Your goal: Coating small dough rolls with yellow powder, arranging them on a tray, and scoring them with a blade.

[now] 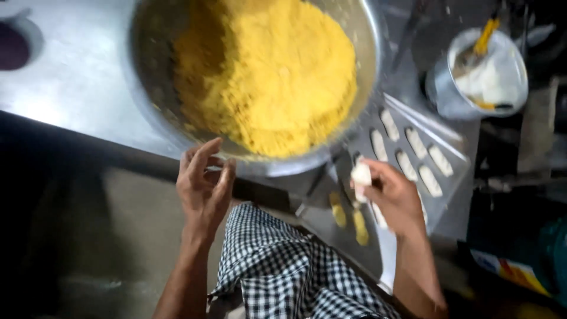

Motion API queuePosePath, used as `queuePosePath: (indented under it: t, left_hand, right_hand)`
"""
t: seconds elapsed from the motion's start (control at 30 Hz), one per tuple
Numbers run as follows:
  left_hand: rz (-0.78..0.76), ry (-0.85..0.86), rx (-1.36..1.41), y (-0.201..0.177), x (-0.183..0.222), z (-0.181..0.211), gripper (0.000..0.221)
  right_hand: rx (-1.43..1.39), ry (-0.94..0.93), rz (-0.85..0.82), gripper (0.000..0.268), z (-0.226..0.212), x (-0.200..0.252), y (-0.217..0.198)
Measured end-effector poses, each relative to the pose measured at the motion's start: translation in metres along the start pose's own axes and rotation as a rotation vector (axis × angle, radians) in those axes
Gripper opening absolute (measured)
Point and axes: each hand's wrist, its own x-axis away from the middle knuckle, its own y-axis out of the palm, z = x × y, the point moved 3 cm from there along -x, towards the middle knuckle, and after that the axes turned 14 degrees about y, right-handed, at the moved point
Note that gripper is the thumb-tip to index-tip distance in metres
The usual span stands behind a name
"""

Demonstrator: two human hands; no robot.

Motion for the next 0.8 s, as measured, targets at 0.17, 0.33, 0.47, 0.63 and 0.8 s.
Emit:
queuePosePath:
  t: [0.17,0.33,0.47,0.63,0.8]
  left_hand:
    - [0.047,-0.005,-0.054,-0.047,-0.041,-0.035,0.034]
    - [0.134,-0.064,-0.028,-0.091,-0.070,-0.070,0.033]
    - [0.193,-0.069,-0.076,-0.130,-0.091,-0.087,0.033]
    - [0.207,-0.072,-0.093,-0.150,-0.102,-0.115,0.032]
    - [0.112,-0.176,-0.028,-0.135,-0.127,-0.132,0.029]
  right_hand:
    - [0.244,-0.160,-0.138,0.040,-0.067,-0.152,0.051]
    - [0.852,-0.438,0.165,0.036,-0.110,-0.252,0.091]
    - [1.372,-0.488,0.107,0.041,-0.067,-0.299,0.097]
    - [1.530,-0.806,0.112,0.046,-0.042,-0.281,0.093]
    - [1.465,-0.476,0.283,0.039,-0.046,-0.292,0.087]
